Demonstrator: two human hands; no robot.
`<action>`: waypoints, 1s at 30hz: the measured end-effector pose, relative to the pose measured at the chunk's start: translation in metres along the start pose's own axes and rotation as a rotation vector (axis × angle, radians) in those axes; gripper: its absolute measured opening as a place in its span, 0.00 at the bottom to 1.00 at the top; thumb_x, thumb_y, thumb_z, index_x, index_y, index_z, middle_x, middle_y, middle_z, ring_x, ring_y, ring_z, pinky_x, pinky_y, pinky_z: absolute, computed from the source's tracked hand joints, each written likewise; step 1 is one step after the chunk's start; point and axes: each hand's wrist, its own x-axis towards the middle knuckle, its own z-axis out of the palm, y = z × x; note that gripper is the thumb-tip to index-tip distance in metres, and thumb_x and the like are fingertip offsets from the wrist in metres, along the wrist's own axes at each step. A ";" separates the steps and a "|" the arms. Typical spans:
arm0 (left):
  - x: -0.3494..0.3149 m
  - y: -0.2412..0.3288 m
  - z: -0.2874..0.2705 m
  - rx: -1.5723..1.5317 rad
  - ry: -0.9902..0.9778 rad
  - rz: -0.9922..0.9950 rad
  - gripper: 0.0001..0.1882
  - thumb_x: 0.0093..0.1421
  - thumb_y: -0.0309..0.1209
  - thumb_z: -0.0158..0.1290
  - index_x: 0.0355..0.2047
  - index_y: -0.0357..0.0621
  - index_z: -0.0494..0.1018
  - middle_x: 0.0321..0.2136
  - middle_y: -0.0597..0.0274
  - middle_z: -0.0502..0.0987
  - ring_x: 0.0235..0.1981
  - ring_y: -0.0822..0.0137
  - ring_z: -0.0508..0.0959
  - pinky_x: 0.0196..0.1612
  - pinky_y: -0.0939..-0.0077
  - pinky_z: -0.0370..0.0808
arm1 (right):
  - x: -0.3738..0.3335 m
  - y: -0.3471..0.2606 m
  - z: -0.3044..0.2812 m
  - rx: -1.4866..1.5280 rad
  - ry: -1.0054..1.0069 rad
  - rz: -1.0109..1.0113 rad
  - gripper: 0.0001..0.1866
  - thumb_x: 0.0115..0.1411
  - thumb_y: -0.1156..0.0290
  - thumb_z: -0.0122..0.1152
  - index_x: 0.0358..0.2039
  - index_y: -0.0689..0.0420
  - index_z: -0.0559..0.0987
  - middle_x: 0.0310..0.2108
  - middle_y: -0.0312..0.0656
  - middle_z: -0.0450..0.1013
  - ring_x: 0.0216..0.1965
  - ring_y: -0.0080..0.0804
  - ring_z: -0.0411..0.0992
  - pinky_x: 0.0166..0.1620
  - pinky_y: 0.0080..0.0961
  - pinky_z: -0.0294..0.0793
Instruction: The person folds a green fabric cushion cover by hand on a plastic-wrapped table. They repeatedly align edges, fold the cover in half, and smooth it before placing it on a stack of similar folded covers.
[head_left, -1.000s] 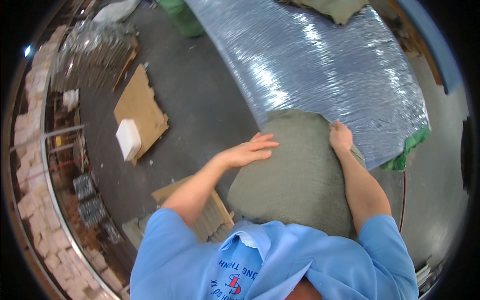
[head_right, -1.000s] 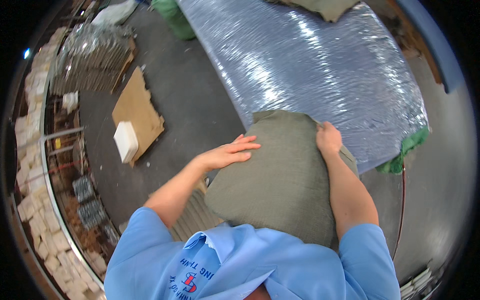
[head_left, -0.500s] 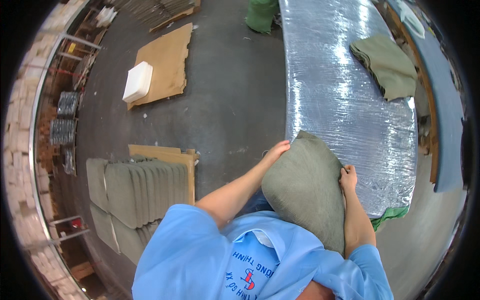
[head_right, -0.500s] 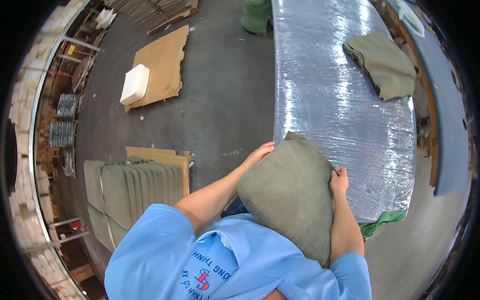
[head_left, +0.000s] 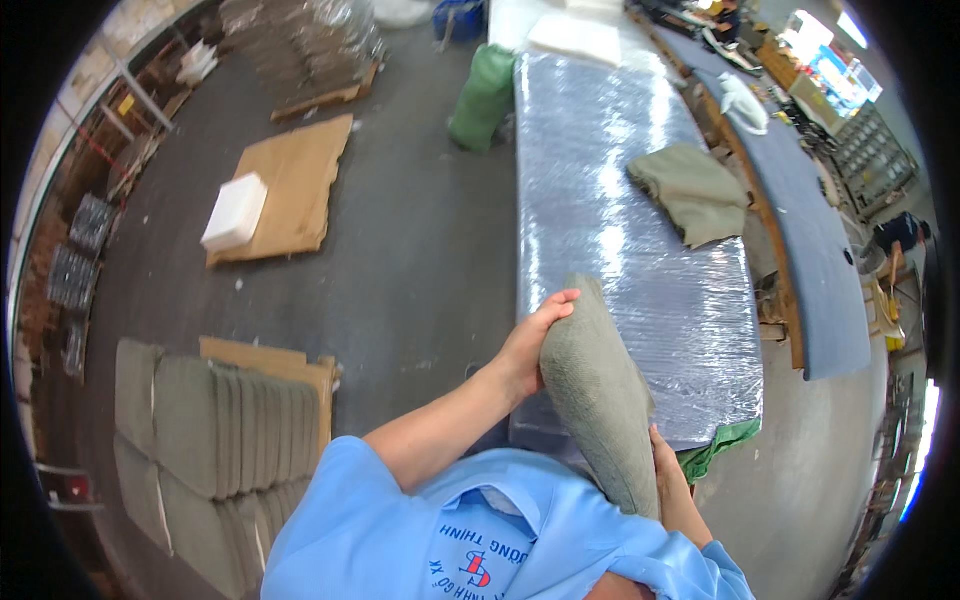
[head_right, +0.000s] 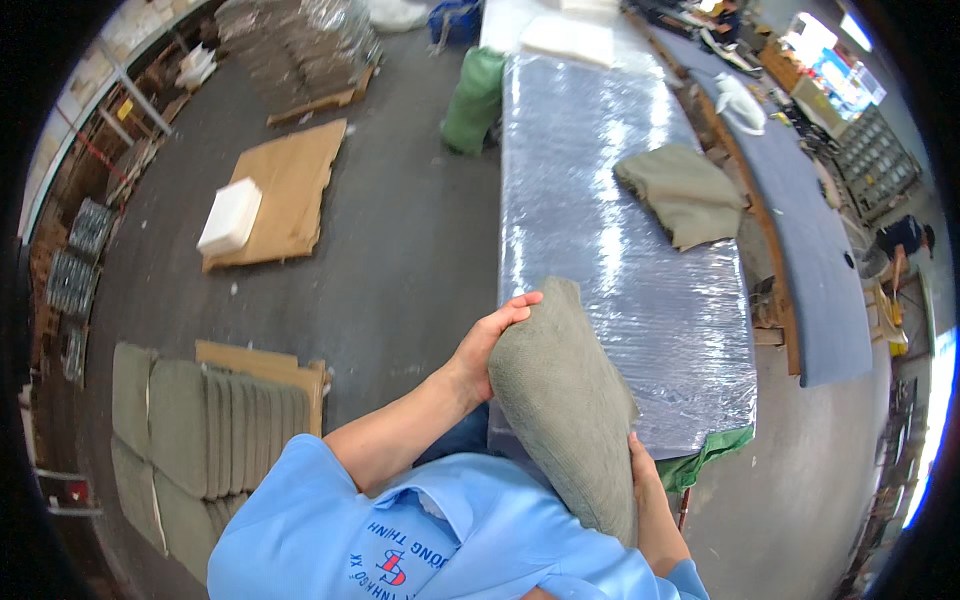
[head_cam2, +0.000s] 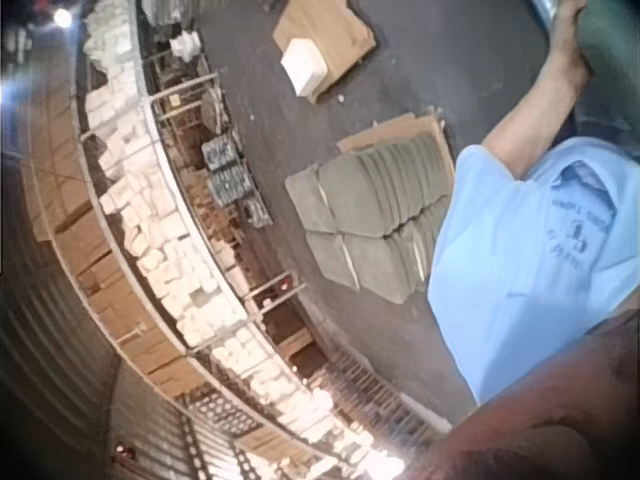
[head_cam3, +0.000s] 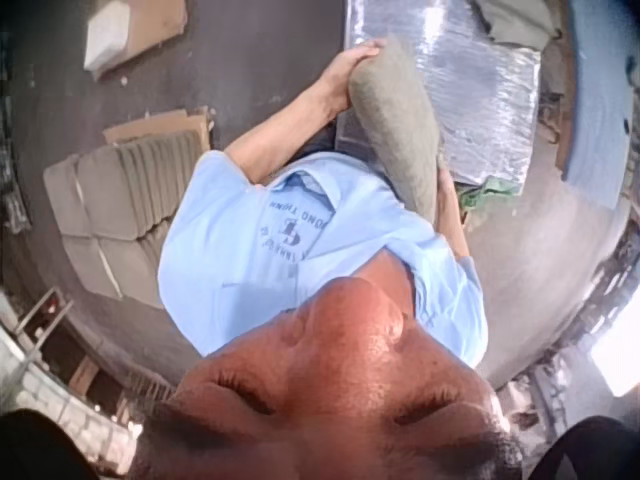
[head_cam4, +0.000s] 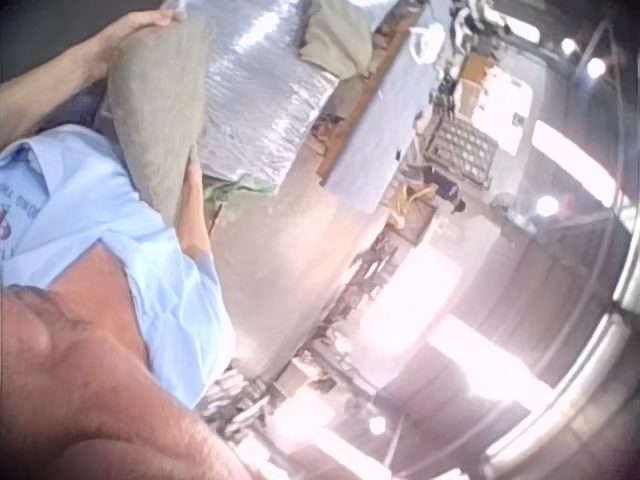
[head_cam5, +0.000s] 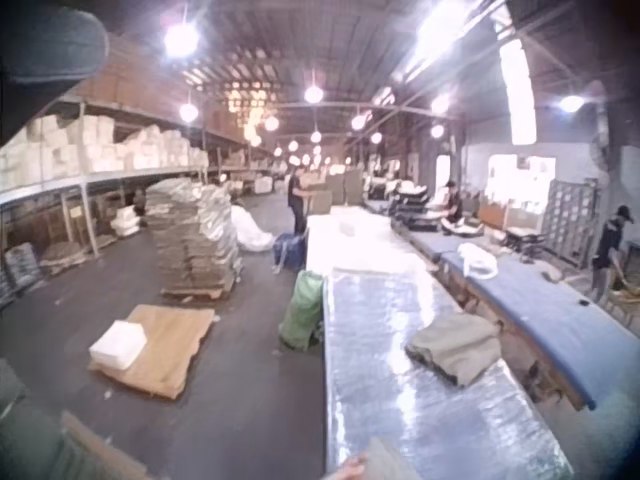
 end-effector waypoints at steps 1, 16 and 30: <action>0.002 0.009 0.025 0.040 -0.056 0.016 0.23 0.70 0.35 0.50 0.65 0.50 0.65 0.55 0.59 0.74 0.55 0.62 0.77 0.57 0.59 0.78 | 0.007 -0.007 -0.002 0.035 -0.030 -0.078 0.35 0.75 0.44 0.47 0.71 0.56 0.66 0.65 0.48 0.71 0.63 0.42 0.72 0.64 0.40 0.72; 0.047 -0.065 0.097 0.817 -0.324 0.410 0.29 0.74 0.35 0.46 0.75 0.58 0.59 0.79 0.53 0.39 0.80 0.61 0.35 0.77 0.62 0.42 | -0.077 -0.143 0.189 0.142 -0.227 -1.005 0.34 0.80 0.47 0.35 0.77 0.53 0.54 0.77 0.45 0.51 0.76 0.38 0.51 0.75 0.33 0.53; 0.080 -0.059 0.107 0.705 -0.289 0.293 0.41 0.67 0.32 0.47 0.79 0.51 0.45 0.78 0.51 0.45 0.77 0.55 0.49 0.75 0.62 0.52 | -0.078 -0.143 0.181 0.072 -0.125 -1.007 0.37 0.79 0.44 0.35 0.78 0.55 0.53 0.77 0.47 0.50 0.76 0.40 0.51 0.75 0.35 0.53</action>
